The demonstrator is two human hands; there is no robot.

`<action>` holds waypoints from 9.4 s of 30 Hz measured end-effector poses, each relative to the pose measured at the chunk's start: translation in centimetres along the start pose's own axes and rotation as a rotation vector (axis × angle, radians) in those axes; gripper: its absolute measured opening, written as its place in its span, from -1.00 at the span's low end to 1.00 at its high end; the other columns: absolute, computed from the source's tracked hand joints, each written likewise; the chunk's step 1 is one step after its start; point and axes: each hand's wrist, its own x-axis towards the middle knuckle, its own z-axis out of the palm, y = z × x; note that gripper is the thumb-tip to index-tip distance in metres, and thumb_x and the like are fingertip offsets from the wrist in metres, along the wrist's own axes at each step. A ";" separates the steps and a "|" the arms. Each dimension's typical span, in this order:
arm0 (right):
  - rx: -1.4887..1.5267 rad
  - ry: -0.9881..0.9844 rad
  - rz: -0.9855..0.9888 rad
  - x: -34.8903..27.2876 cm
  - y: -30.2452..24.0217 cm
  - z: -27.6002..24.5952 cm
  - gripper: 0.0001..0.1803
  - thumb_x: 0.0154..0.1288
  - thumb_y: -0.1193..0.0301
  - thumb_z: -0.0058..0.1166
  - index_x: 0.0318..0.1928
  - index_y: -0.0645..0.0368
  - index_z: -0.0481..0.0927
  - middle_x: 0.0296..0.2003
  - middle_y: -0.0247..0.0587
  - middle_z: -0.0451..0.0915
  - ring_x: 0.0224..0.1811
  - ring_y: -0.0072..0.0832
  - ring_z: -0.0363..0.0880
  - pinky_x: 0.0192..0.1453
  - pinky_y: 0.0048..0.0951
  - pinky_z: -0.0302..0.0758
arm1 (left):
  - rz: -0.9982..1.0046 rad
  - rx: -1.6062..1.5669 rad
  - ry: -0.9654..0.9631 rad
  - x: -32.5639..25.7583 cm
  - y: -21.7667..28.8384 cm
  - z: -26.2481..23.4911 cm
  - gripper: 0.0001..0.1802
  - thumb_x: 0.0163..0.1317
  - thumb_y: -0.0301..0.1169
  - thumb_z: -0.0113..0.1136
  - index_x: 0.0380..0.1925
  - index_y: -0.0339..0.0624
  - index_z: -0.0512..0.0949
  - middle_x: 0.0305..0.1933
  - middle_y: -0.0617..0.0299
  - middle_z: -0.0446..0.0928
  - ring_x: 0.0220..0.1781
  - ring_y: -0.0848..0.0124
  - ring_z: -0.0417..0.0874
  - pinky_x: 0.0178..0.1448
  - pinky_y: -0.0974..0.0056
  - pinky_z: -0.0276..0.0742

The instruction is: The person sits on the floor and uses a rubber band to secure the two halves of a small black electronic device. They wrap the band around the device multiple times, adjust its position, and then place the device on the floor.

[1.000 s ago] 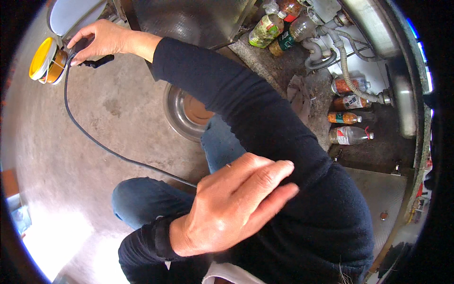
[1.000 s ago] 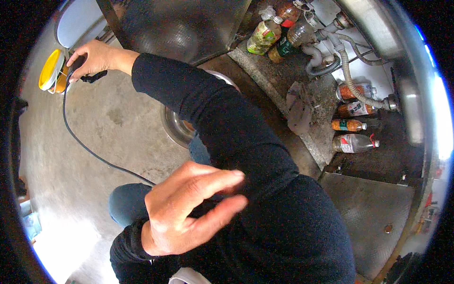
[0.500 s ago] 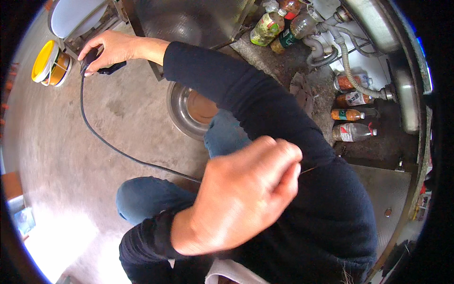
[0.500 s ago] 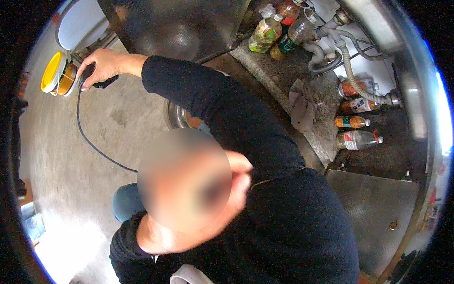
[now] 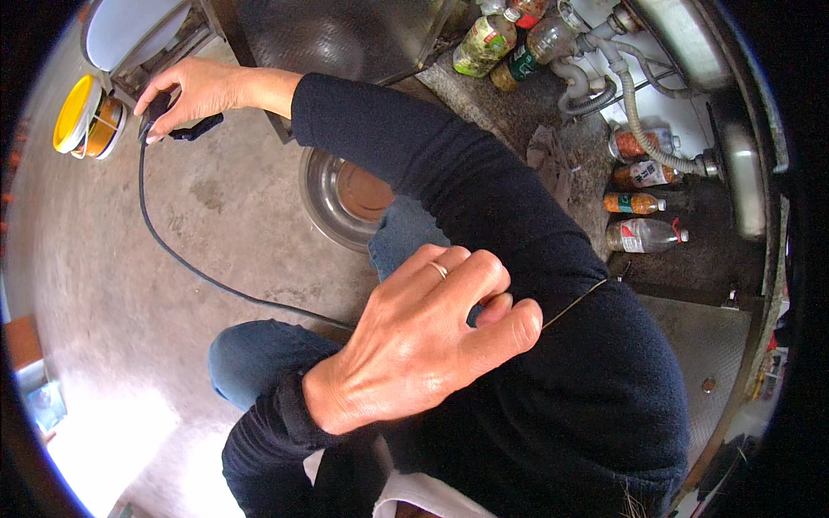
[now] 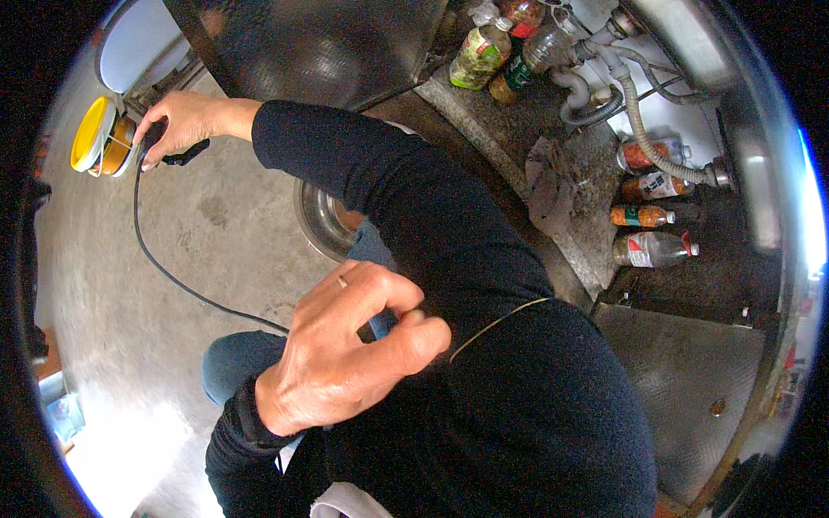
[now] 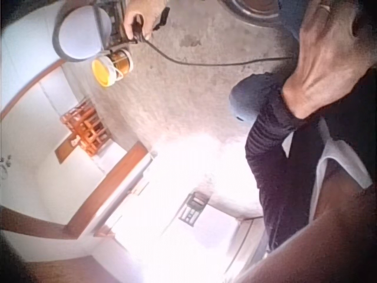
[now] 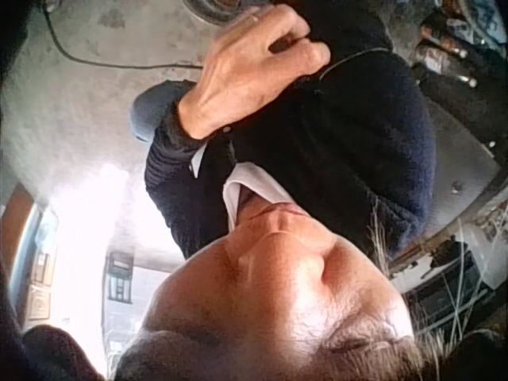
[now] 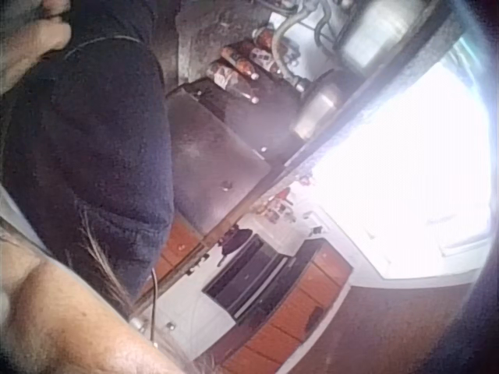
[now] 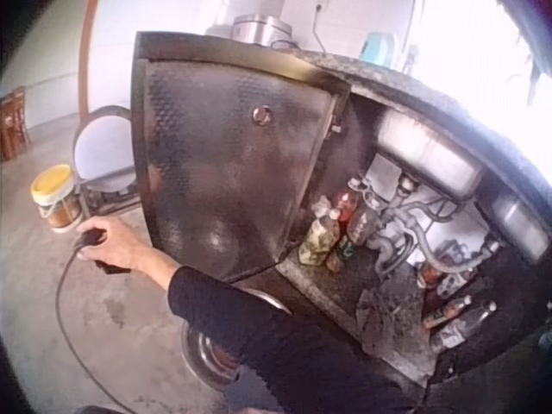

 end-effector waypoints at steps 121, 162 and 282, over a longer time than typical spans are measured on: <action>0.303 0.513 0.358 -3.2 -2.8 12.5 -0.51 0.09 0.39 0.44 0.06 0.18 0.62 -0.24 -0.31 0.67 -0.22 -0.64 0.59 -0.15 -0.57 0.54 | -0.780 0.011 0.535 -8.1 -7.0 -10.2 -0.84 0.09 -0.45 0.37 -0.47 -0.21 0.53 -0.52 0.31 0.56 -0.48 0.61 0.48 -0.40 0.42 0.39; 0.534 0.200 0.007 -8.8 -8.8 7.2 -0.45 0.21 0.68 0.15 0.24 0.26 0.43 0.02 -0.28 0.56 0.03 -0.58 0.54 0.16 -0.54 0.49 | -0.594 -1.874 0.988 -13.8 -2.7 -5.2 -0.72 0.24 -0.16 0.16 -0.41 -0.02 0.30 -0.52 0.46 0.20 -0.40 0.52 0.27 -0.07 0.31 0.35; -0.234 -0.246 -0.290 -6.0 -11.5 4.5 -0.05 -0.30 0.29 0.54 0.28 -0.02 0.50 0.35 -0.18 0.39 0.52 -0.13 0.12 0.57 0.02 -0.03 | -0.751 -0.614 0.557 -13.2 -7.4 -19.7 -0.37 0.13 -0.25 0.46 0.15 -0.28 0.45 -0.01 0.16 0.59 0.03 0.42 0.61 0.10 0.33 0.50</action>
